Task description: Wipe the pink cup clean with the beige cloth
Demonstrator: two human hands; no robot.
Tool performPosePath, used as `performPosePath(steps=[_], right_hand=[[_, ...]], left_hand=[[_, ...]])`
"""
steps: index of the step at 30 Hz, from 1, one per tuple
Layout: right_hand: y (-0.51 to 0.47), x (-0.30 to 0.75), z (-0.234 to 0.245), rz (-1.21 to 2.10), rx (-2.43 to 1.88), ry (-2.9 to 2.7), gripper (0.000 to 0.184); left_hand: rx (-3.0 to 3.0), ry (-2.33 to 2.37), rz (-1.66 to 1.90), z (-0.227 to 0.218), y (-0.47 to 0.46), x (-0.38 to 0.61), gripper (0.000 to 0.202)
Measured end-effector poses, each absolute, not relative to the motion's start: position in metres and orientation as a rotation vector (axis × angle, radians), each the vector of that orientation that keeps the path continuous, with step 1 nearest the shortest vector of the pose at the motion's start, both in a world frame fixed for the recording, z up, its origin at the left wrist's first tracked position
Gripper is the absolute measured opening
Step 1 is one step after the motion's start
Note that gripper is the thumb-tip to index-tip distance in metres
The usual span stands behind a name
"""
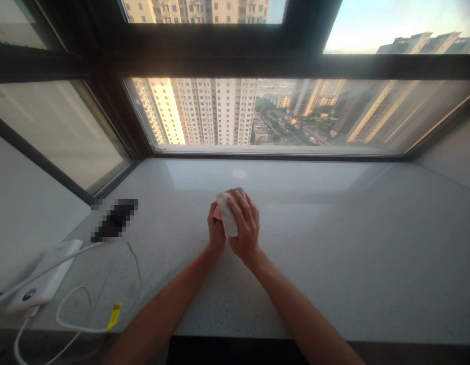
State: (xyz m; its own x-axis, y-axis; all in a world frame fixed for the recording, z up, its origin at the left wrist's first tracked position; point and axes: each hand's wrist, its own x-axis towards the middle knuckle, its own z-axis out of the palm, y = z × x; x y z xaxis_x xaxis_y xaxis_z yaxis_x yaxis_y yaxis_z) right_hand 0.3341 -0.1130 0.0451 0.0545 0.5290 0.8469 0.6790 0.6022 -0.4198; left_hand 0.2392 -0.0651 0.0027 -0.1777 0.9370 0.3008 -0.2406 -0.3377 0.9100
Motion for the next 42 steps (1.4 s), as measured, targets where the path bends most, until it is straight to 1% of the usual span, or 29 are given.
performPosePath(steps=[4,8,12,15,21,24,29,32,35,39,42], right_hand=[[-0.094,0.363,0.051,-0.035,-0.979,-1.434,0.042],[-0.089,0.407,0.053,0.042,-0.902,-1.679,0.032],[-0.099,0.433,0.052,0.060,-0.798,-1.910,0.037],[-0.104,0.439,0.051,0.068,-0.760,-1.965,0.041],[-0.100,0.449,0.050,0.154,-0.689,-2.053,0.043],[-0.099,0.452,0.047,0.184,-0.674,-2.064,0.045],[-0.102,0.451,0.046,0.219,-0.711,-2.030,0.044],[-0.106,0.448,0.044,0.288,-0.742,-1.918,0.039],[-0.100,0.446,0.035,0.491,-0.856,-1.591,0.038],[-0.075,0.462,0.011,0.805,-1.011,-0.890,0.047],[-0.055,0.488,-0.004,0.937,-0.947,-0.629,0.053]], left_hand=[[1.409,0.969,1.611,0.011,-0.071,0.241,0.031],[1.617,0.973,1.426,0.010,-0.079,0.248,0.033],[1.804,1.008,1.295,0.007,-0.088,0.253,0.049],[1.817,1.048,1.179,0.007,-0.093,0.251,0.059],[1.796,1.056,1.029,0.012,-0.097,0.247,0.077],[1.782,1.072,0.997,0.011,-0.097,0.248,0.081],[1.816,1.107,0.994,0.006,-0.095,0.249,0.079],[1.845,1.073,1.024,0.008,-0.095,0.248,0.079],[1.886,0.989,1.031,0.013,-0.095,0.247,0.080],[1.954,1.017,1.044,0.018,-0.094,0.246,0.061],[1.957,1.055,1.072,0.018,-0.093,0.246,0.055]])
